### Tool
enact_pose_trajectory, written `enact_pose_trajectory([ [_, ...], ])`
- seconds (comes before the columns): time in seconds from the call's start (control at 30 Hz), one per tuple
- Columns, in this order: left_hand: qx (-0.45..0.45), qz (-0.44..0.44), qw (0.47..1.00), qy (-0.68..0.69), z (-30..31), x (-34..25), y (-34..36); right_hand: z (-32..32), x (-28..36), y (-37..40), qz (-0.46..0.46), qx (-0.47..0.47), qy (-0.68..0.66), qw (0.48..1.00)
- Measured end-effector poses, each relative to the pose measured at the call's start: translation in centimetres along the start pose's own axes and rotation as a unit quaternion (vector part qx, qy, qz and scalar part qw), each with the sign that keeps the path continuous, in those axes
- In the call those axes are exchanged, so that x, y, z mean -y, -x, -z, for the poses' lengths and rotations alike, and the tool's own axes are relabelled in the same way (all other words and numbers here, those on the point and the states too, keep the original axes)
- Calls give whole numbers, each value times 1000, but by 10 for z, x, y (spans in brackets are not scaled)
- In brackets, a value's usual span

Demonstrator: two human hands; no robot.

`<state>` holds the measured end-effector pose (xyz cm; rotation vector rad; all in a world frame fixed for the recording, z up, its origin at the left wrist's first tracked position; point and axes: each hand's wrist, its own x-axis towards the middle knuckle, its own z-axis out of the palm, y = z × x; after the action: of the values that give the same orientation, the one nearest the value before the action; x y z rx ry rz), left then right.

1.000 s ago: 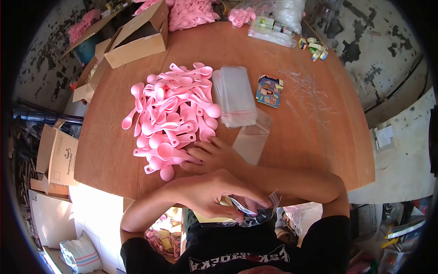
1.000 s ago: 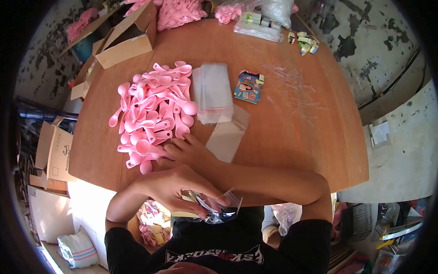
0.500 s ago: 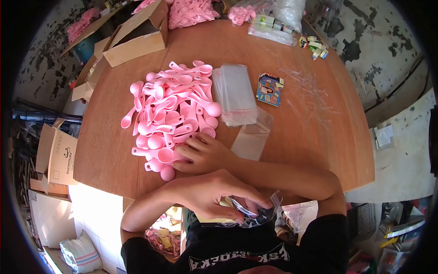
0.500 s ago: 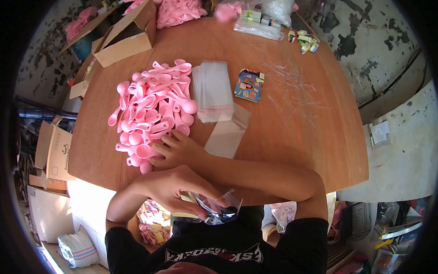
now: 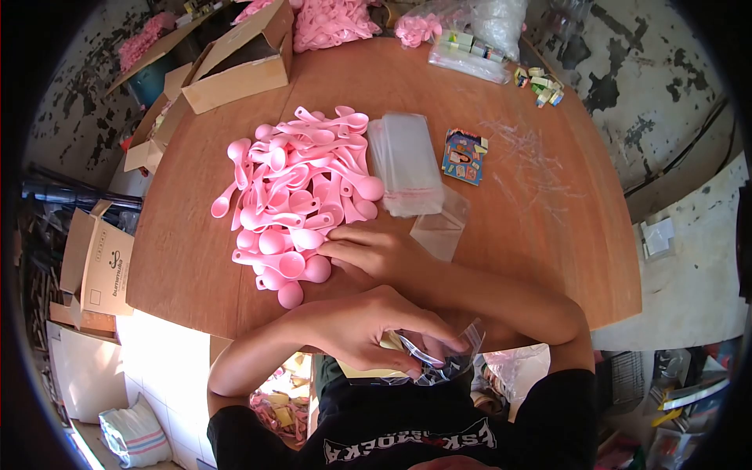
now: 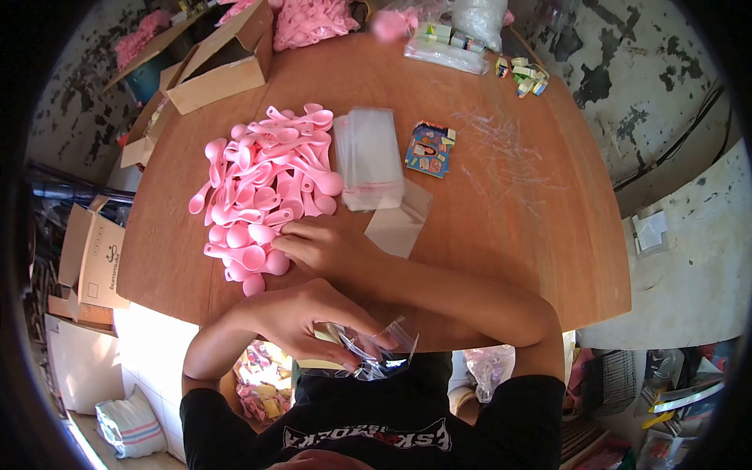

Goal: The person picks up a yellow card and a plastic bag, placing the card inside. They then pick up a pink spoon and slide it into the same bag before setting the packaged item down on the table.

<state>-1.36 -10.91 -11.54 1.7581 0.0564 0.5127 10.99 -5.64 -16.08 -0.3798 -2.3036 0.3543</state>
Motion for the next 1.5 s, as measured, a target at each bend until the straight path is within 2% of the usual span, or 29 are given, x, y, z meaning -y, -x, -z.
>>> enact_pose_trajectory([
  [0.03,0,0,1000,-1,-1,1,0,5,0,0,-1,-28,-7,1000],
  [0.1,-10,-7,1000,6,-2,3,1,15,0,1,-27,-12,-33,999],
  [0.17,-12,-9,1000,5,-2,6,1,18,-4,3,-101,-36,-101,989],
  [0.23,-15,-12,1000,5,-1,7,1,32,-5,2,-111,-53,-119,985],
  [0.3,-40,-6,999,-13,-1,4,0,51,0,-3,-202,-70,-131,968],
  [0.5,-115,17,993,-21,-1,2,0,76,-15,4,-197,-117,-97,969],
  [0.6,-126,15,991,-40,0,-2,-2,82,-15,5,-203,-127,-130,962],
  [0.67,-126,15,990,-53,-1,-2,-1,88,-12,5,-242,-107,-131,955],
  [0.77,-195,79,978,-15,-3,1,1,95,-18,4,-215,-165,-150,951],
  [0.83,-277,49,960,13,-2,10,-1,111,-9,2,-239,-183,-146,943],
  [0.9,-354,59,932,43,2,12,-5,125,-7,-3,-226,-238,-128,936],
  [0.97,-380,99,918,51,8,17,-1,135,3,-6,-217,-254,-140,932],
  [1.1,-407,69,909,55,10,23,-2,140,0,8,-265,-241,-209,910],
  [1.17,-411,73,907,56,10,24,-2,136,-2,17,-279,-256,-303,875],
  [1.2,-412,73,906,57,10,25,-3,136,-3,20,-279,-254,-303,875],
  [1.27,-414,73,905,63,9,26,-3,136,-5,27,-312,-286,-368,828],
  [1.3,-414,74,905,64,9,27,-2,135,-7,32,-313,-286,-368,827],
  [1.4,-406,105,906,62,11,27,-3,131,-21,52,-388,-189,-476,766],
  [1.43,-407,112,904,64,10,27,-3,126,-22,56,-387,-190,-476,766],
  [1.5,-408,120,903,66,9,27,-4,114,-19,57,-424,-105,-479,762],
])
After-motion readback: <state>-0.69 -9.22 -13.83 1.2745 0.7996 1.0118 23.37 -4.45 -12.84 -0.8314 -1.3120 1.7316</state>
